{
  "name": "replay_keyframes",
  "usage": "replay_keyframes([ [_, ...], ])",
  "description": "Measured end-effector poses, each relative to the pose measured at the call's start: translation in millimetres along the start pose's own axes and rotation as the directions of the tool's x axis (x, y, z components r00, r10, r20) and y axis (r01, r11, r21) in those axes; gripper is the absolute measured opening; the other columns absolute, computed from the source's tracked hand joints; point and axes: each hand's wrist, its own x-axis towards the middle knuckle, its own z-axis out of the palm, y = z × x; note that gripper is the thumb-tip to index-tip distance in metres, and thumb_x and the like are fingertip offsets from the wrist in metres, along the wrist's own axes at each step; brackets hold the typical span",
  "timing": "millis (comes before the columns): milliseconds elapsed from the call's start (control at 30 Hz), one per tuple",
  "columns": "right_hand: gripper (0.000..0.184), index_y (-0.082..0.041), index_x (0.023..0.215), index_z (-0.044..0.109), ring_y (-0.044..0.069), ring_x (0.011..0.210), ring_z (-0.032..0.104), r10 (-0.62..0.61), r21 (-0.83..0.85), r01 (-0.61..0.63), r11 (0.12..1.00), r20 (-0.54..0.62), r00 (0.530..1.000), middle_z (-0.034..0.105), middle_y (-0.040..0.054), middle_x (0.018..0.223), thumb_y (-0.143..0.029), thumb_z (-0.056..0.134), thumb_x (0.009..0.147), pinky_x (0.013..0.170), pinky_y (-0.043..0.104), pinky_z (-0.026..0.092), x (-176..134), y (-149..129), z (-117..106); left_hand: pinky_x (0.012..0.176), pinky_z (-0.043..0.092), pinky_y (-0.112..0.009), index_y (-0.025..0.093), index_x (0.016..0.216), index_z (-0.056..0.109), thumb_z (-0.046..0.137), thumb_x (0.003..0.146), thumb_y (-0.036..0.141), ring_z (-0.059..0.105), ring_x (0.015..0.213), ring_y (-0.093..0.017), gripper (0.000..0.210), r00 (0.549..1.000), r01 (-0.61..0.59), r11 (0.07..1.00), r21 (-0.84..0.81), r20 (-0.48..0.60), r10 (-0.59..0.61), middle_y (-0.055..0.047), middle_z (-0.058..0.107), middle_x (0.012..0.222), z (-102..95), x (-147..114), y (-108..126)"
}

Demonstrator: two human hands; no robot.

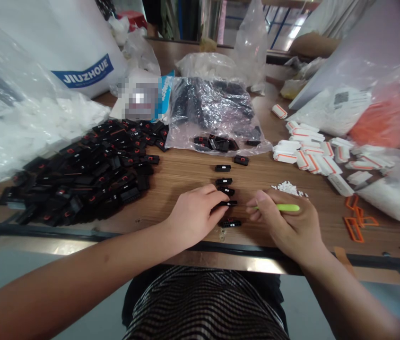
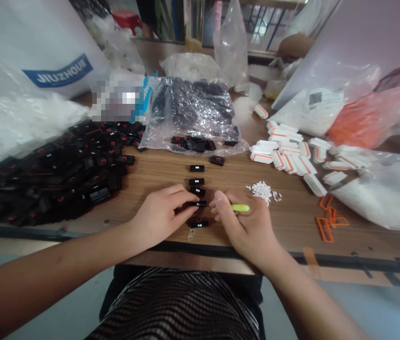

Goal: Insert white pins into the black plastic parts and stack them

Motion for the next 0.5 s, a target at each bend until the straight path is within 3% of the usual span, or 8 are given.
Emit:
replay_keyframes([
  [167, 0.028, -0.020, 0.076, 0.072, 0.010, 0.053, 0.064, 0.036, 0.112, -0.024, 0.993, -0.109, 0.993, 0.070, 0.0015, 0.067, -0.034, 0.059, 0.096, 0.050, 0.023, 0.055, -1.4, 5.4, 2.7, 0.079, 0.055, -0.035, 0.020, 0.104, 0.071, 0.063, 0.093, 0.022, 0.067, 0.087, -0.019, 0.014, 1.000, 0.002, 1.000, -0.011, -0.003, -0.002, -0.004, 0.069, 0.097, 0.4, -0.4, -0.9],
  [500, 0.030, -0.019, 0.076, 0.072, 0.010, 0.052, 0.065, 0.039, 0.074, -0.035, 0.997, -0.054, 0.998, 0.070, 0.0009, 0.066, -0.035, 0.058, 0.097, 0.050, 0.021, 0.055, -0.2, 5.1, 5.4, 0.077, 0.054, -0.033, 0.019, 0.104, 0.071, 0.064, 0.092, 0.020, 0.066, 0.084, -0.018, 0.014, 1.000, 0.016, 1.000, -0.012, -0.007, -0.016, -0.003, 0.069, 0.097, -0.5, -0.8, 1.3],
])
